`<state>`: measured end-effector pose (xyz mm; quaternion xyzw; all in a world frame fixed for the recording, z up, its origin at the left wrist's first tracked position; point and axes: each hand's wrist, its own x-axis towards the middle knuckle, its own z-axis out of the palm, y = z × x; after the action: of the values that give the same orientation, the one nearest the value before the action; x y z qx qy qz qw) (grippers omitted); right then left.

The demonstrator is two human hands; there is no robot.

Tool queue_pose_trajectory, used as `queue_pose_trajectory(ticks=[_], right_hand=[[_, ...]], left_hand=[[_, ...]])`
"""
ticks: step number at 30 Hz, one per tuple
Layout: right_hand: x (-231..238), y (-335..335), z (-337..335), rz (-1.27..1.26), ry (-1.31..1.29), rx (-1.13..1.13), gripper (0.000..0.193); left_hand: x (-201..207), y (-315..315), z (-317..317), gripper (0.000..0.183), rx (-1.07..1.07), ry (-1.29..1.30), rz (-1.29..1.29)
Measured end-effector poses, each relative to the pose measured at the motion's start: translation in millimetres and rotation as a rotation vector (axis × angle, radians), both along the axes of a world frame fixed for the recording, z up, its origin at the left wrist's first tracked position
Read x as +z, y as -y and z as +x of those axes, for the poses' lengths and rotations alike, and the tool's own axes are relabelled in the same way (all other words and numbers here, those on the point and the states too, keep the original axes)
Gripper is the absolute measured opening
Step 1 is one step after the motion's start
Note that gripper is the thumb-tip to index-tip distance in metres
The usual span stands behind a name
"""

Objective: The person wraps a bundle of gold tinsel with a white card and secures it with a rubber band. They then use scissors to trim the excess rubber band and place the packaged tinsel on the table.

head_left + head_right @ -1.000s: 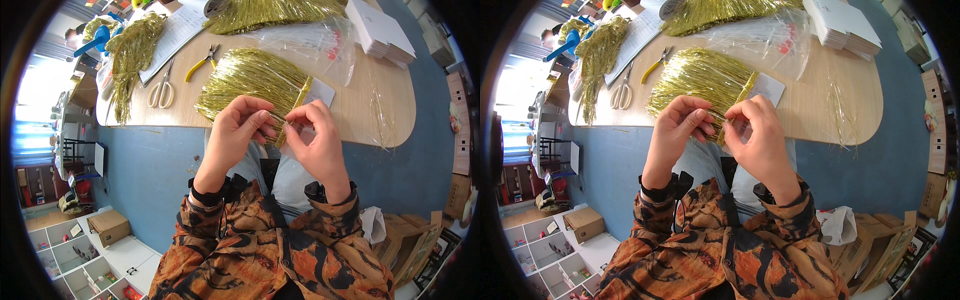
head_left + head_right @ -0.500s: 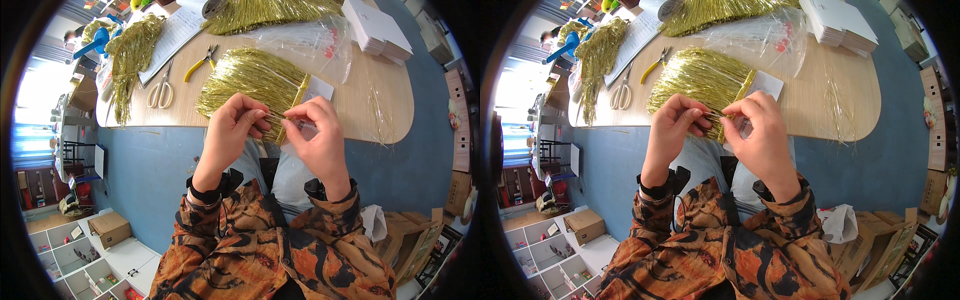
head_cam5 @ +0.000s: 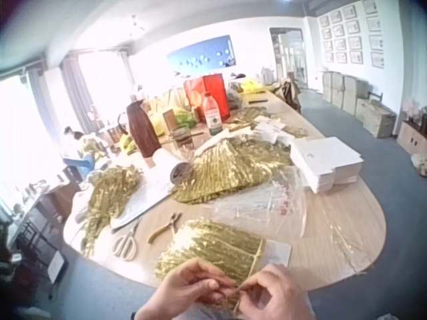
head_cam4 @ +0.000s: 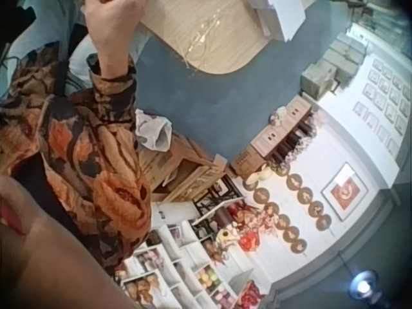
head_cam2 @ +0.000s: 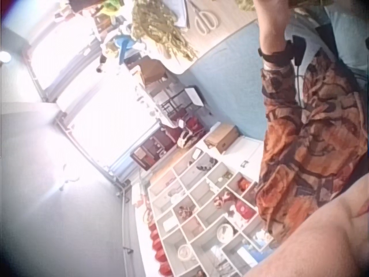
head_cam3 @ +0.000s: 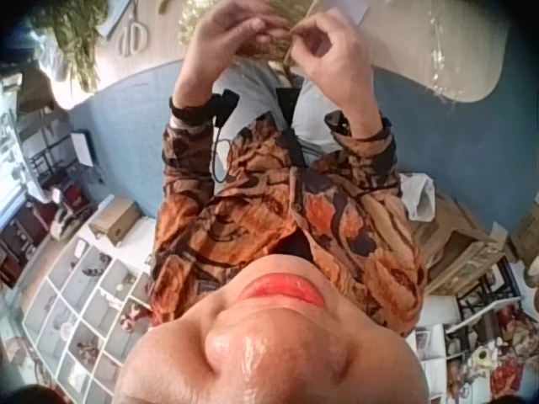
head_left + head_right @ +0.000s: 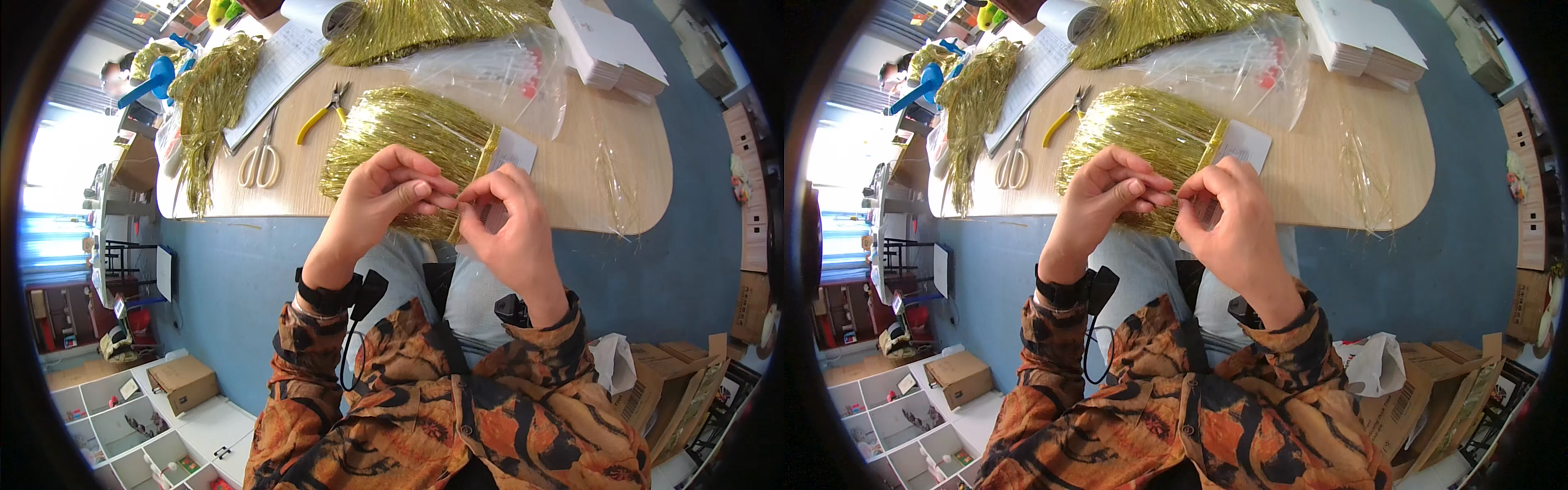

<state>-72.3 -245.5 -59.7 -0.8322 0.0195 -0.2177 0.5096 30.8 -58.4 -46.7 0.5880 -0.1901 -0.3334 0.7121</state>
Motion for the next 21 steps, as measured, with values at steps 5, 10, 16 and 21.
queue_pose_trajectory(ticks=[5,10,16,21], right_hand=[[-0.5,0.2,1.3,-0.021,0.016,-0.012,0.014],[0.5,0.9,1.3,0.054,-0.018,0.017,0.014],[2.8,2.3,-0.7,0.055,-0.009,0.029,0.015],[6.1,3.6,1.0,-0.009,-0.013,0.032,0.017]], left_hand=[[-2.2,0.6,4.8,0.017,-0.074,-0.158,-0.095],[-7.2,-4.7,7.5,0.012,-0.105,-0.096,-0.083],[-4.5,0.3,18.5,0.012,-0.223,0.032,0.075],[11.2,12.9,24.0,0.016,-0.351,0.027,0.055]])
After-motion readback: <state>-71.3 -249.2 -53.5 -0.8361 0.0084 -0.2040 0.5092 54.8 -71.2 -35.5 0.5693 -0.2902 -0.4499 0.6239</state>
